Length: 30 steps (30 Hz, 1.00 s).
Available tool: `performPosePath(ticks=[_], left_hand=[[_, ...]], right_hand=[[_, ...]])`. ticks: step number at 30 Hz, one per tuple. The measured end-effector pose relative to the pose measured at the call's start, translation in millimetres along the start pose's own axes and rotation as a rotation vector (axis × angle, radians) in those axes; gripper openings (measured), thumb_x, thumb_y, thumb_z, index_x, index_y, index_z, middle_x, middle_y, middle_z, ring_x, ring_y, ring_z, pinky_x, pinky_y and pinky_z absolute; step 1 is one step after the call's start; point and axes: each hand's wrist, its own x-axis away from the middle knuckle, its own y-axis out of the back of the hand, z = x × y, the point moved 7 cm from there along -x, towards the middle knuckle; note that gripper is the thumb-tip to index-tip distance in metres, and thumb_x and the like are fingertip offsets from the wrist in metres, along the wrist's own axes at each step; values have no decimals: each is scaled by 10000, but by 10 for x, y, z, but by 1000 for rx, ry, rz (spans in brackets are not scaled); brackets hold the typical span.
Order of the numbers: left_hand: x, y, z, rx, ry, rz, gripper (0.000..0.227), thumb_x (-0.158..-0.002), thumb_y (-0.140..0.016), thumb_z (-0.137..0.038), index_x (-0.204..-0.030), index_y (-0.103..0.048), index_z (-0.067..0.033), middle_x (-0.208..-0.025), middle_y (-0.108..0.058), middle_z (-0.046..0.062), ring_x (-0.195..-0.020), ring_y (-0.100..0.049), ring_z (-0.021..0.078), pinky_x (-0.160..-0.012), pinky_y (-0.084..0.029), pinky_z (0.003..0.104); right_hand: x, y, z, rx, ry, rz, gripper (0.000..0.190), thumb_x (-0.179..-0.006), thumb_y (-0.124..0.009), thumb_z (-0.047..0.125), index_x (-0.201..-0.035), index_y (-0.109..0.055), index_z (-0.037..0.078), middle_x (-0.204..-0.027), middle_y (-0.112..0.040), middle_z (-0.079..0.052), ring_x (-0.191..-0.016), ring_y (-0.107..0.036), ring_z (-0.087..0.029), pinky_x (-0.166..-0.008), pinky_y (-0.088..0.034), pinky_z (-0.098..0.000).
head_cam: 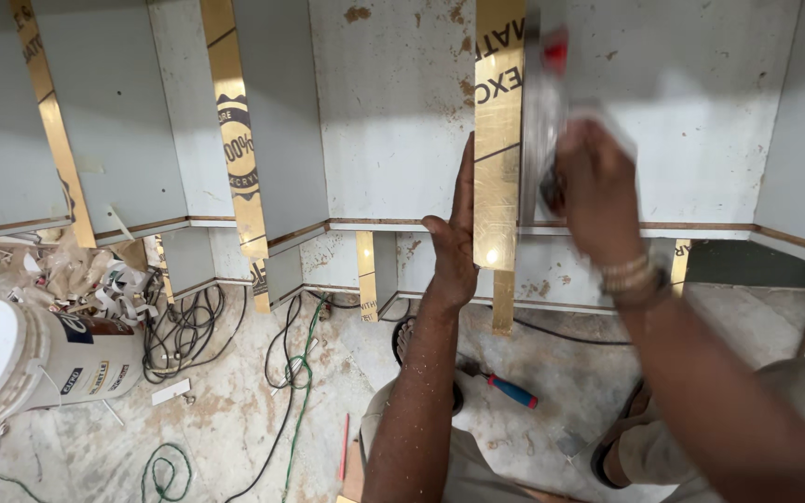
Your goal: The person scrapes the edges and corners of a white cabinet using a chisel and a scraper. They work on the bottom edges and vertical supports, removing material and debris from the joints.
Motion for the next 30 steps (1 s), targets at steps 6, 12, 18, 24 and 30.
performPosePath(ticks=[6, 12, 18, 24, 30], left_hand=[[24, 40, 85, -8, -20, -20, 1183, -839, -76, -957, -1702, -38, -149, -1803, -67, 111, -1683, -73, 281, -1375, -105, 509], [-29, 28, 1, -38, -88, -2, 1155, -887, -58, -942, -1710, -70, -132, -1812, -79, 112, -1699, -67, 272, -1401, -64, 497], [14, -3, -39, -23, -21, 3, 1161, -844, -67, -938, -1699, -27, -153, -1799, -60, 95, -1678, -66, 272, -1372, -107, 515], [17, -6, -21, 8, -14, 3, 1143, -862, -77, -938, -1703, -40, -165, -1806, -74, 103, -1684, -84, 289, -1375, -127, 525], [5, -29, -80, -19, -6, 8, 1181, -834, -73, -956, -1695, -15, -149, -1796, -64, 110, -1673, -81, 287, -1358, -128, 498]], right_hand=[[1719, -183, -130, -260, 128, 0, 253, -1079, -539, 279, -1095, -616, 38, -1132, -637, -117, -511, -515, -26, -368, -423, -197], [-683, 33, 338, -297, 189, -15, 310, -1199, -515, 347, -1089, -575, 65, -733, -511, 9, -539, -500, -101, -467, -421, -267], [-477, -21, 288, -186, 50, -19, 365, -1166, -478, 410, -1021, -577, 90, -692, -512, 44, -531, -542, -48, -450, -458, -223], [1806, -189, -89, -353, 64, 50, 186, -1081, -508, 186, -1060, -621, 41, -1193, -592, -55, -515, -513, -20, -434, -437, -205], [-166, 16, 98, -48, 9, -66, 287, -1113, -456, 335, -1060, -586, 84, -630, -568, 25, -488, -550, -52, -410, -438, -234]])
